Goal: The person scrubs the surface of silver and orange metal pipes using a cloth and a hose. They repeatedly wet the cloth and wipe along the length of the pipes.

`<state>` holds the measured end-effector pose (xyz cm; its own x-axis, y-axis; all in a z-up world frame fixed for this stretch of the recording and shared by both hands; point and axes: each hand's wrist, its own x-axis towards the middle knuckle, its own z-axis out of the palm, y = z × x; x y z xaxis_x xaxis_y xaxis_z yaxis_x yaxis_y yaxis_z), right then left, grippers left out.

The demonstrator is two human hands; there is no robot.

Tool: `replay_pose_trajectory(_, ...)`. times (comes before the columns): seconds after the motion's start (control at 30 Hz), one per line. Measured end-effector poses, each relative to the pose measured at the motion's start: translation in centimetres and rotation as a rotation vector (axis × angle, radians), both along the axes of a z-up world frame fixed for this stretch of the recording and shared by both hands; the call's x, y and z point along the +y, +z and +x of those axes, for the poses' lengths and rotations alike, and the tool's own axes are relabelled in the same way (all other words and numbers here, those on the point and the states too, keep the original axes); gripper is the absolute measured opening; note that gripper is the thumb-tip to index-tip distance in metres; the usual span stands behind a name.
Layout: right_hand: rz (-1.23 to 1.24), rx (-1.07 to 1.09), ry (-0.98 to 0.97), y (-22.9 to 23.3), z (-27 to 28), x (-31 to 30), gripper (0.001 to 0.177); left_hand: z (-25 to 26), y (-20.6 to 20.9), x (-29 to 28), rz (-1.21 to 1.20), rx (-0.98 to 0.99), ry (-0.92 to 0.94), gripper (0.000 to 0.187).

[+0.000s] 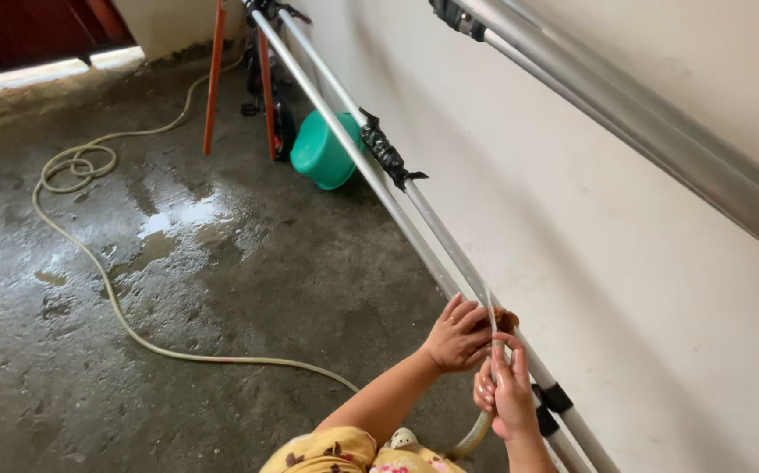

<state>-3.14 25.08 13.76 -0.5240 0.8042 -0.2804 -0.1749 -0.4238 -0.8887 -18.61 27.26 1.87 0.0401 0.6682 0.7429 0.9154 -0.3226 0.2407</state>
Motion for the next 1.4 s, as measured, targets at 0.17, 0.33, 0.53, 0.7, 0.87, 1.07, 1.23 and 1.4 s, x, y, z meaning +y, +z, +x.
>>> replay_pose_trajectory(0.17, -0.042, -0.123, 0.175, 0.2, -2.5, 2.1, 0.027, -7.8, -1.7, 3.6, -0.102, 0.097, 0.147, 0.04)
replay_pose_trajectory(0.33, -0.03, -0.286, 0.303, 0.0, -6.0, 2.2, 0.029, -18.4, -0.2, 7.3, -0.396, 0.097, 0.398, 0.037)
replay_pose_trajectory(0.53, 0.009, -0.205, 0.256, -0.1, -10.5, 1.5, 0.029, -24.9, 2.5, 9.1, -0.195, -0.072, 0.548, 0.042)
replay_pose_trajectory(0.7, 0.016, -0.232, 0.002, -0.1, -11.3, 2.8, 0.029, -18.5, 2.8, 6.9, -0.089, 0.032, 0.408, 0.054)
replay_pose_trajectory(0.87, 0.04, -0.163, -0.237, -0.8, -7.8, 1.1, 0.026, -7.5, 2.7, 1.4, -0.066, -0.016, -0.297, 0.046)
replay_pose_trajectory(1.07, 0.02, -0.104, -0.336, -1.1, -5.9, -0.3, 0.024, -4.9, 2.0, 1.1, -0.007, 0.216, -0.436, 0.051)
replay_pose_trajectory(1.23, 0.028, -0.22, -0.214, -0.4, -7.2, -0.4, 0.027, -14.6, 0.5, 5.1, -0.23, 0.236, -0.156, 0.035)
replay_pose_trajectory(1.4, -0.007, -0.39, -0.017, 0.1, -9.2, -0.9, 0.031, -25.5, 1.4, 8.7, -0.088, 0.031, 0.092, 0.018)
